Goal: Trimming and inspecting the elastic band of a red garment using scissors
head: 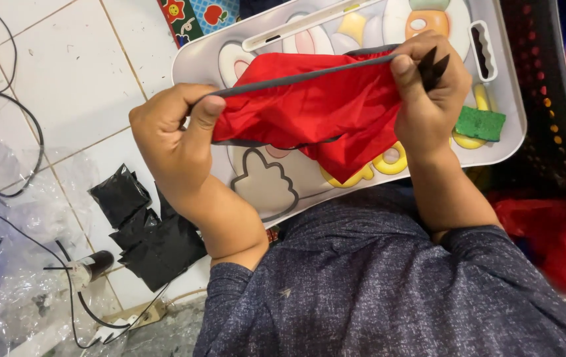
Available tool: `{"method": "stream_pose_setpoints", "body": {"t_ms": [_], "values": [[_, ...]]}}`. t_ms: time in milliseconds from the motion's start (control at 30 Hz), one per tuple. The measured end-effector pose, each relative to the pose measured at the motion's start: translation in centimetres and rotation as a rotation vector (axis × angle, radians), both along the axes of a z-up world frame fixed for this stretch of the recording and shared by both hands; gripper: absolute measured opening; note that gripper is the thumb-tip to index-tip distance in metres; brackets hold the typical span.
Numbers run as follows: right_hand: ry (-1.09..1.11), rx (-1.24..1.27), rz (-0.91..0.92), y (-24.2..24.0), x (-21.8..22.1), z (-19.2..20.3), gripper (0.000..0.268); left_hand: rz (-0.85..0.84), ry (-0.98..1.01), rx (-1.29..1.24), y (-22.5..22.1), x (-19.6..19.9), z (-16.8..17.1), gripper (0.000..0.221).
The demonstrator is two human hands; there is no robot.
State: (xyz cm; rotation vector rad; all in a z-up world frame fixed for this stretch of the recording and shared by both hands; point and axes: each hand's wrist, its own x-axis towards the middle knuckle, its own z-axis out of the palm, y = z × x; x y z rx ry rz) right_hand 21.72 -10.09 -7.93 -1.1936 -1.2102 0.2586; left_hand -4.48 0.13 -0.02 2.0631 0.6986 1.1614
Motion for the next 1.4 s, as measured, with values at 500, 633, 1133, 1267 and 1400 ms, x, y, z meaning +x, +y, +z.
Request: {"method": "stream_pose_setpoints", "body": {"t_ms": [500, 633, 1133, 1267, 1400], "values": [[-0.004, -0.037, -0.069, 0.0, 0.2, -1.5, 0.026, 0.215, -0.284, -0.133, 0.6, -0.4, -1.7, 0.033], [0.089, -0.080, 0.025, -0.1, -0.5, -1.8, 0.014, 0.119, -0.068, 0.040, 0.1, 1.1, 0.1, 0.022], [-0.600, 0.143, -0.013, -0.9, -0.8, 2.2, 0.041, -0.197, 0.168, 0.197, -2.0, 6.3, 0.6, 0.040], [-0.555, 0.140, 0.039, -1.1, -0.6, 1.9, 0.046, -0.194, 0.126, 0.182, -2.0, 6.6, 0.4, 0.038], [-0.549, 0.121, 0.098, -1.0, -0.8, 1.8, 0.049, -0.202, 0.137, 0.208, -1.7, 6.7, -0.2, 0.034]]}}
